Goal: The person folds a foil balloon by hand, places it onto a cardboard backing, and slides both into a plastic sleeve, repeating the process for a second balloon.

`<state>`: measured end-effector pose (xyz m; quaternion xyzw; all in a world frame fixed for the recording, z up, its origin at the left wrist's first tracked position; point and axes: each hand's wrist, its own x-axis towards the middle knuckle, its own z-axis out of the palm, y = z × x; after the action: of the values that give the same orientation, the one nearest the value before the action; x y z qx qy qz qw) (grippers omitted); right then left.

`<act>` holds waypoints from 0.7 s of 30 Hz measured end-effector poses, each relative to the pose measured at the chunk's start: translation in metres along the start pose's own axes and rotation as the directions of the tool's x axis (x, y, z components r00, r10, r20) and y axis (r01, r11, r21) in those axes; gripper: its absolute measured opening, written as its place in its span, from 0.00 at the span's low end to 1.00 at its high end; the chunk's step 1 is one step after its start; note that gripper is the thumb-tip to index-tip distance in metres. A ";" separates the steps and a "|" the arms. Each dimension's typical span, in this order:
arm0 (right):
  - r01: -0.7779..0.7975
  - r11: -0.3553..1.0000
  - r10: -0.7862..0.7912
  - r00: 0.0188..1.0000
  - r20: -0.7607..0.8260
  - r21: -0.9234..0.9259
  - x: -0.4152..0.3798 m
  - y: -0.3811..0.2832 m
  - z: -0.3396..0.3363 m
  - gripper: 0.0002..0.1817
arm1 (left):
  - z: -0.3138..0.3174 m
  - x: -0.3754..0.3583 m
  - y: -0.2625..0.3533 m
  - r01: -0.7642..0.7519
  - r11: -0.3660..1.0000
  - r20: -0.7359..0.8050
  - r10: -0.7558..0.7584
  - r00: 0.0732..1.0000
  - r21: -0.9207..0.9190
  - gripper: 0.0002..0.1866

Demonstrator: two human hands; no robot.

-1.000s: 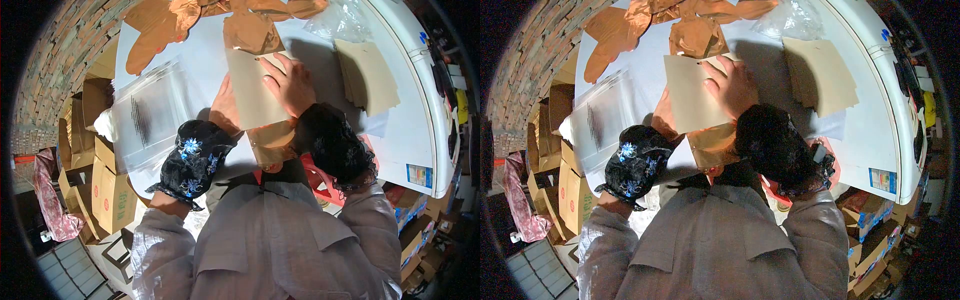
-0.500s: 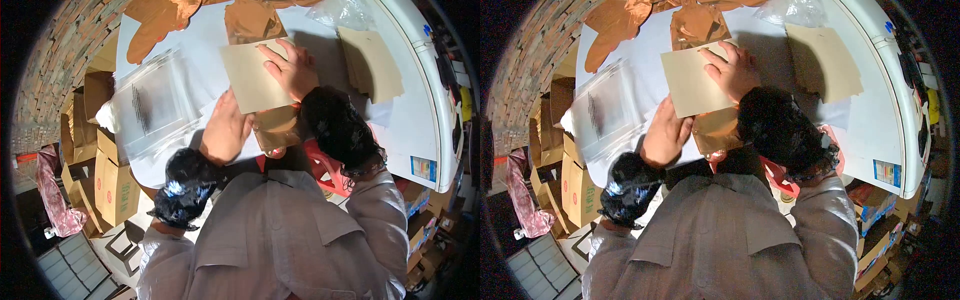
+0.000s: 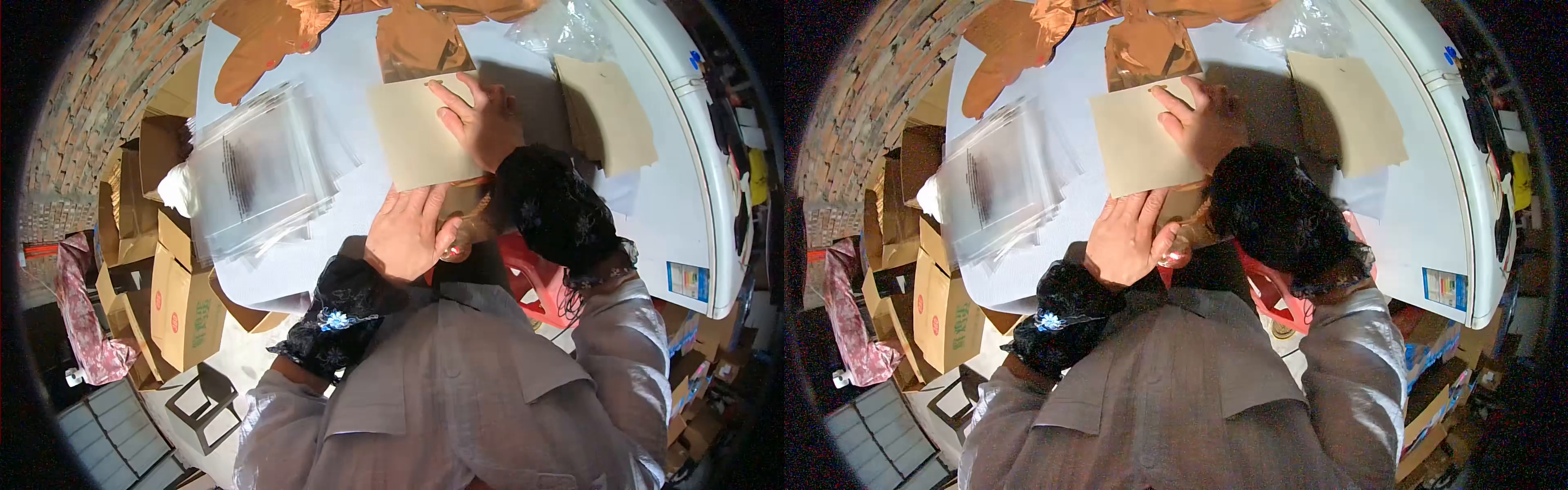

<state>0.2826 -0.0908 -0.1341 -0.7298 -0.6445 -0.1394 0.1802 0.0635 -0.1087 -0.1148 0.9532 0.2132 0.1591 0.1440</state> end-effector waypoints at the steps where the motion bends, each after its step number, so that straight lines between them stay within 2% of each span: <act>1: -0.014 1.000 0.013 0.998 0.056 0.010 0.001 0.000 0.000 0.24 | 0.001 0.000 0.000 0.004 1.000 0.002 -0.004 1.000 -0.007 0.31; 4: -0.005 1.000 0.006 0.999 0.052 -0.018 0.005 -0.003 -0.003 0.24 | 0.001 0.000 0.000 0.011 1.000 -0.004 -0.011 1.000 -0.024 0.33; 7: 0.095 0.994 -0.090 0.991 -0.099 0.047 0.012 0.001 0.001 0.21 | -0.001 0.001 0.001 0.010 1.000 -0.024 -0.010 1.000 -0.023 0.34; 10: 0.132 0.991 -0.130 0.979 -0.159 -0.003 0.017 0.001 0.003 0.21 | -0.001 0.000 0.001 0.012 1.000 -0.034 -0.012 0.999 -0.020 0.35; 13: 0.072 0.997 -0.071 0.996 -0.050 0.008 0.016 0.000 0.005 0.24 | 0.001 -0.001 0.002 0.009 1.000 -0.043 -0.010 0.999 -0.027 0.36; 15: 0.124 0.992 -0.123 0.987 -0.103 -0.001 0.015 0.004 0.009 0.23 | -0.001 -0.002 0.001 0.005 0.999 -0.030 -0.006 1.000 -0.035 0.37; 18: 0.147 0.989 -0.143 0.976 -0.165 0.011 0.017 0.009 0.015 0.23 | -0.014 -0.007 0.001 -0.057 0.992 0.029 0.061 0.998 -0.116 0.38; 21: 0.174 0.984 -0.156 0.956 -0.248 0.050 0.021 0.010 0.020 0.22 | -0.021 -0.027 0.007 -0.094 0.995 0.147 0.098 0.984 -0.036 0.41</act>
<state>0.2949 -0.0644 -0.1442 -0.6440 -0.6808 -0.2190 0.2716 0.0351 -0.1228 -0.0998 0.9694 0.1532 0.0974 0.1655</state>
